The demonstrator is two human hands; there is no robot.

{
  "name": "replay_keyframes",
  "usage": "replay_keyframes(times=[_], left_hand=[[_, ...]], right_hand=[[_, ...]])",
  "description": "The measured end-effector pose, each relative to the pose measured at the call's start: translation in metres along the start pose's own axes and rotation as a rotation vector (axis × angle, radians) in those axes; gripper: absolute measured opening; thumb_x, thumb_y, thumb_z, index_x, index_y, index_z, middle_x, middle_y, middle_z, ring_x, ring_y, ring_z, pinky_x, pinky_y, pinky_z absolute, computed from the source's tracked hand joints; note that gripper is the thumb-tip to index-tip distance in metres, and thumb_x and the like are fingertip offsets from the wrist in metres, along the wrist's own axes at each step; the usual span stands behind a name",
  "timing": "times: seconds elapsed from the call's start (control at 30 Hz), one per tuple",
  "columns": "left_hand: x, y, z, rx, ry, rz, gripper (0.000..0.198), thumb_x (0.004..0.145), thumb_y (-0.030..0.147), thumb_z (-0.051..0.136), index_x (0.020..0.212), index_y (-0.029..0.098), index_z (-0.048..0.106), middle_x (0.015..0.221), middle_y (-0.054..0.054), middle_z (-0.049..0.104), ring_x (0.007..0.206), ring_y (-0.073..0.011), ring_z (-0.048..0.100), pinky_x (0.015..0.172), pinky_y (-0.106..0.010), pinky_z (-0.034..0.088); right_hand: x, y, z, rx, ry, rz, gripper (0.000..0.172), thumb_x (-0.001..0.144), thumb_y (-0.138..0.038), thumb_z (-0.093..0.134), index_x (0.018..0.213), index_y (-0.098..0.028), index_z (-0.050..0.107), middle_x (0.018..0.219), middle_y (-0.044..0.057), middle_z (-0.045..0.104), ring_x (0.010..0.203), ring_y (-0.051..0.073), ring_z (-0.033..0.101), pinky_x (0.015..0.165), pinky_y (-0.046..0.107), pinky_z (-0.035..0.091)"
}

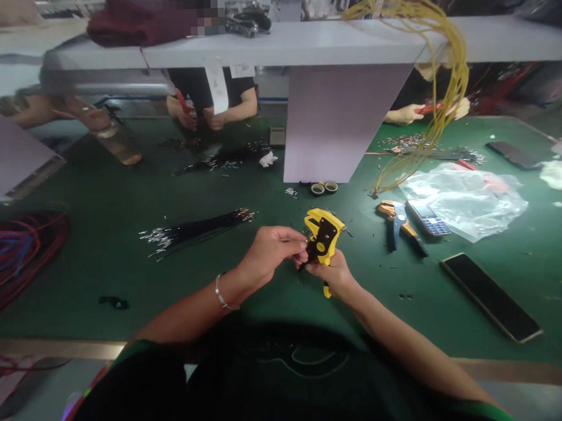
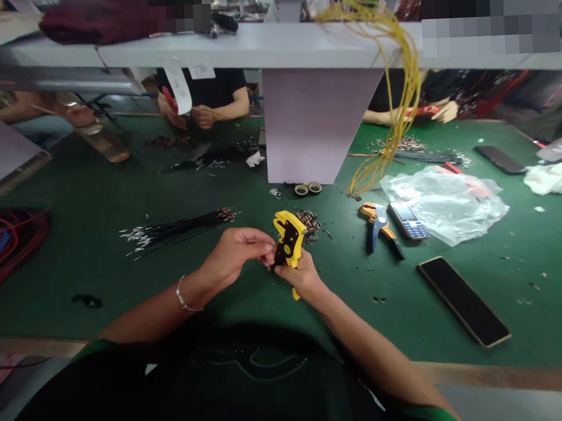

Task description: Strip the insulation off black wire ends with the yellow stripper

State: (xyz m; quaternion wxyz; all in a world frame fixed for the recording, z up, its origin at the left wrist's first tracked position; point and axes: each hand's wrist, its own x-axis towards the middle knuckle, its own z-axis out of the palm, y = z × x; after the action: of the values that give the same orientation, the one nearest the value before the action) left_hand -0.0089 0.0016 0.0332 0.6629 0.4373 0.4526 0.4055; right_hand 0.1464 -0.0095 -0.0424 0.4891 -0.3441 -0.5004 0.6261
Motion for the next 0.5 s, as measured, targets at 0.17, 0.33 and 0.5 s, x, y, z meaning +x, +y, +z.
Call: replay_keyframes(times=[0.17, 0.33, 0.5], left_hand=[[0.0022, -0.0038, 0.0005, -0.019, 0.015, -0.004, 0.009, 0.068, 0.015, 0.070, 0.073, 0.008, 0.068, 0.058, -0.004, 0.066, 0.053, -0.0115, 0.061, 0.056, -0.027, 0.050], [0.0037, -0.0052, -0.0005, -0.015, 0.018, 0.005, 0.006, 0.067, 0.013, 0.070, 0.071, 0.009, 0.069, 0.056, -0.003, 0.066, 0.052, -0.0109, 0.060, 0.058, -0.027, 0.050], [0.0040, -0.0065, -0.0002, -0.001, -0.004, 0.007, 0.004, 0.067, 0.012, 0.068, 0.070, 0.011, 0.069, 0.054, -0.002, 0.065, 0.050, -0.0097, 0.058, 0.057, -0.026, 0.049]], right_hand=[[0.0007, -0.0042, 0.0003, -0.054, 0.052, -0.012, 0.020, 0.061, -0.026, 0.073, 0.078, -0.020, 0.065, 0.073, 0.001, 0.067, 0.069, 0.021, 0.062, 0.072, 0.039, 0.053], [0.0000, -0.0010, -0.0024, -0.172, 0.076, -0.031, 0.020, 0.062, -0.025, 0.072, 0.078, -0.020, 0.063, 0.073, 0.001, 0.066, 0.067, 0.019, 0.059, 0.069, 0.035, 0.051], [-0.0024, 0.0001, -0.0014, -0.219, 0.044, -0.062, 0.015, 0.066, -0.023, 0.068, 0.078, -0.019, 0.060, 0.074, 0.001, 0.065, 0.069, 0.019, 0.059, 0.067, 0.033, 0.050]])
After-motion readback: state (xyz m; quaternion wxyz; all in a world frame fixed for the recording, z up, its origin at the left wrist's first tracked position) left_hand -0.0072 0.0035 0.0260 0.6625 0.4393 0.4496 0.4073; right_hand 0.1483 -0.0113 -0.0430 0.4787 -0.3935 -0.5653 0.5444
